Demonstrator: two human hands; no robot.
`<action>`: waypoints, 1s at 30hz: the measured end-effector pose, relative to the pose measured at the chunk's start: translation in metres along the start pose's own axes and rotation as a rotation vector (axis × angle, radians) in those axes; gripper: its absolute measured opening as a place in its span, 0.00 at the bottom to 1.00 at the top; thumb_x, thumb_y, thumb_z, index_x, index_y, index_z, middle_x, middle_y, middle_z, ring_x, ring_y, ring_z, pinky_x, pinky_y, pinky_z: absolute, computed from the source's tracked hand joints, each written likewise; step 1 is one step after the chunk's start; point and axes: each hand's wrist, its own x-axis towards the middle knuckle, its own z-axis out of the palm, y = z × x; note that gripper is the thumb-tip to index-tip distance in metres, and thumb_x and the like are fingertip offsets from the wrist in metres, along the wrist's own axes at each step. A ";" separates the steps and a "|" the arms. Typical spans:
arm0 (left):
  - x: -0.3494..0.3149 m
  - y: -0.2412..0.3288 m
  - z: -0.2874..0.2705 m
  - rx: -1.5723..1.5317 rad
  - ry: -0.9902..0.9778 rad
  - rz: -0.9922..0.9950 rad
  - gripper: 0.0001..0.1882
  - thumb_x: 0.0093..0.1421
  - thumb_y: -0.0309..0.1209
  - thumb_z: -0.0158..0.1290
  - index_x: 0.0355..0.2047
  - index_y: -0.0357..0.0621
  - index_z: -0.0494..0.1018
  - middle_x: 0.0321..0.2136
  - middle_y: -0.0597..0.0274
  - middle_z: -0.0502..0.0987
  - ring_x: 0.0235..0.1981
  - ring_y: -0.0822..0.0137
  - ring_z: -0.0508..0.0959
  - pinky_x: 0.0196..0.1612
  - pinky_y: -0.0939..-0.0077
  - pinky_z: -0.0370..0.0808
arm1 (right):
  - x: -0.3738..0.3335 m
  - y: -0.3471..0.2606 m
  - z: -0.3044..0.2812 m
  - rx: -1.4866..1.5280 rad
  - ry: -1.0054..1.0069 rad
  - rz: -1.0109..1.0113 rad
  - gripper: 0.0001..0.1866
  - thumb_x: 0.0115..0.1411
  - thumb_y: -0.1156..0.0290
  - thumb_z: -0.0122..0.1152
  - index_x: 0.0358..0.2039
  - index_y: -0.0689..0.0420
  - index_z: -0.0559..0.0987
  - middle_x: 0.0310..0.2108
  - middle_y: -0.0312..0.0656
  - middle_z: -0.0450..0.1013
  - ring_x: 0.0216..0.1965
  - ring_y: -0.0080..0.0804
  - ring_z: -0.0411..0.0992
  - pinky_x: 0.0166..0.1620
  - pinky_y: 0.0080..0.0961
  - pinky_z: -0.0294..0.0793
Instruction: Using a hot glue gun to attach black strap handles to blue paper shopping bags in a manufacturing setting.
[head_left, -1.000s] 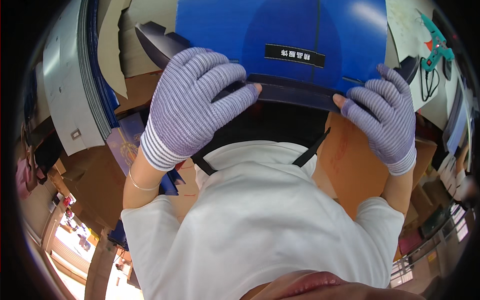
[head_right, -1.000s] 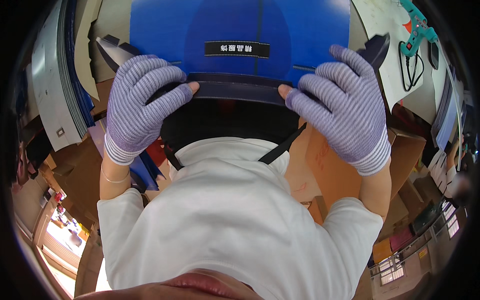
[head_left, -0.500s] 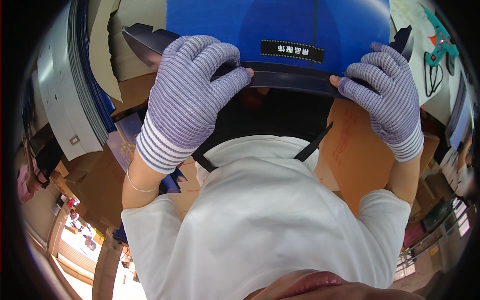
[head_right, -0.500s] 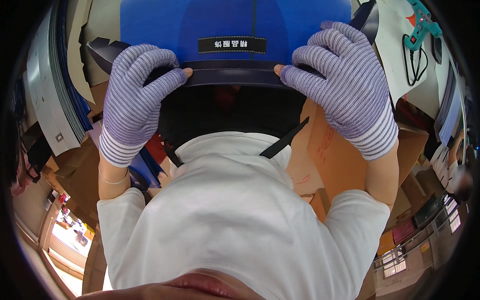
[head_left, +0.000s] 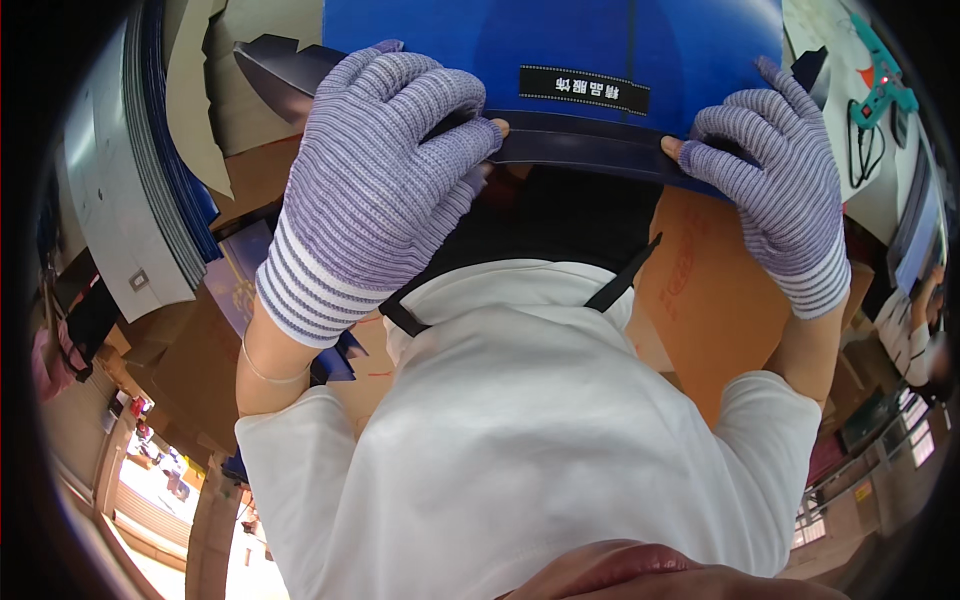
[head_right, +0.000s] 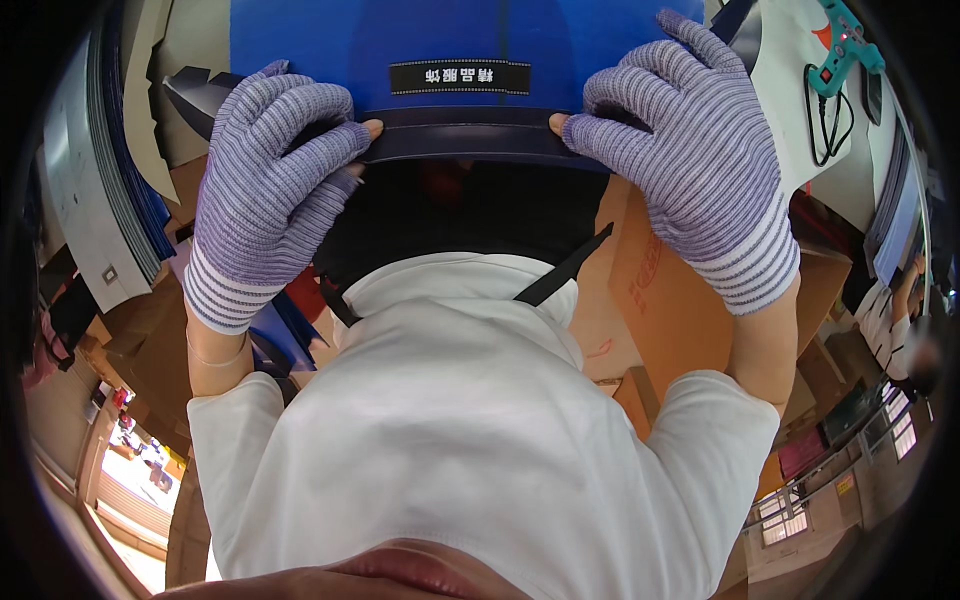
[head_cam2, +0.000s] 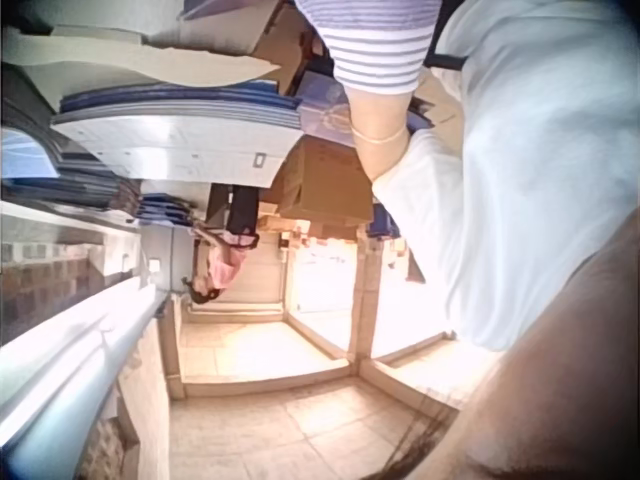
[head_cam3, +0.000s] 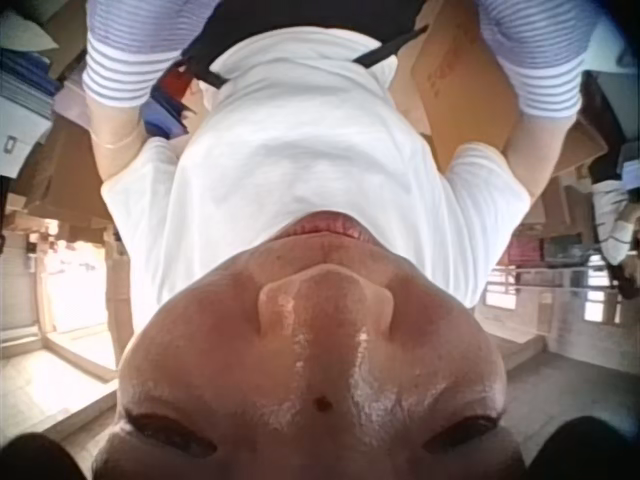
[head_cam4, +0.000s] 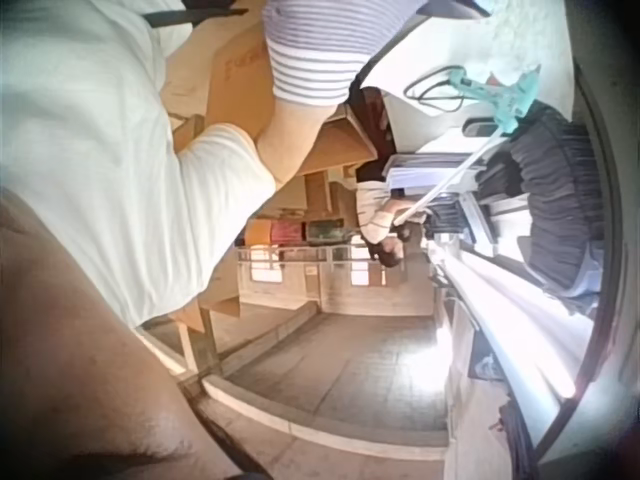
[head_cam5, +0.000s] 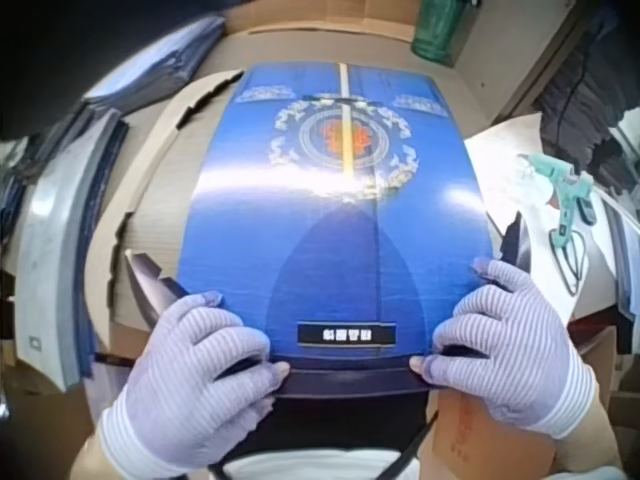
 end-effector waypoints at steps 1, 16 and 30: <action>0.000 0.000 -0.001 -0.015 -0.008 0.002 0.16 0.46 0.28 0.64 0.38 0.46 0.81 0.39 0.59 0.77 0.42 0.57 0.76 0.60 0.55 0.65 | -0.005 -0.001 0.004 -0.028 0.007 0.015 0.14 0.47 0.75 0.62 0.37 0.48 0.84 0.33 0.37 0.75 0.38 0.35 0.74 0.62 0.51 0.63; 0.000 -0.002 0.005 -0.092 0.123 -0.054 0.18 0.43 0.29 0.67 0.38 0.43 0.79 0.32 0.60 0.79 0.38 0.58 0.78 0.54 0.59 0.70 | 0.043 -0.035 0.038 0.116 0.289 -0.154 0.16 0.51 0.74 0.62 0.43 0.52 0.80 0.43 0.34 0.79 0.46 0.36 0.75 0.59 0.55 0.64; -0.001 -0.003 0.003 -0.024 0.093 -0.050 0.16 0.44 0.31 0.66 0.37 0.51 0.83 0.29 0.64 0.79 0.36 0.64 0.78 0.62 0.56 0.65 | 0.011 -0.022 0.008 -0.045 0.160 -0.005 0.19 0.49 0.76 0.66 0.42 0.47 0.82 0.37 0.37 0.78 0.42 0.35 0.76 0.63 0.59 0.58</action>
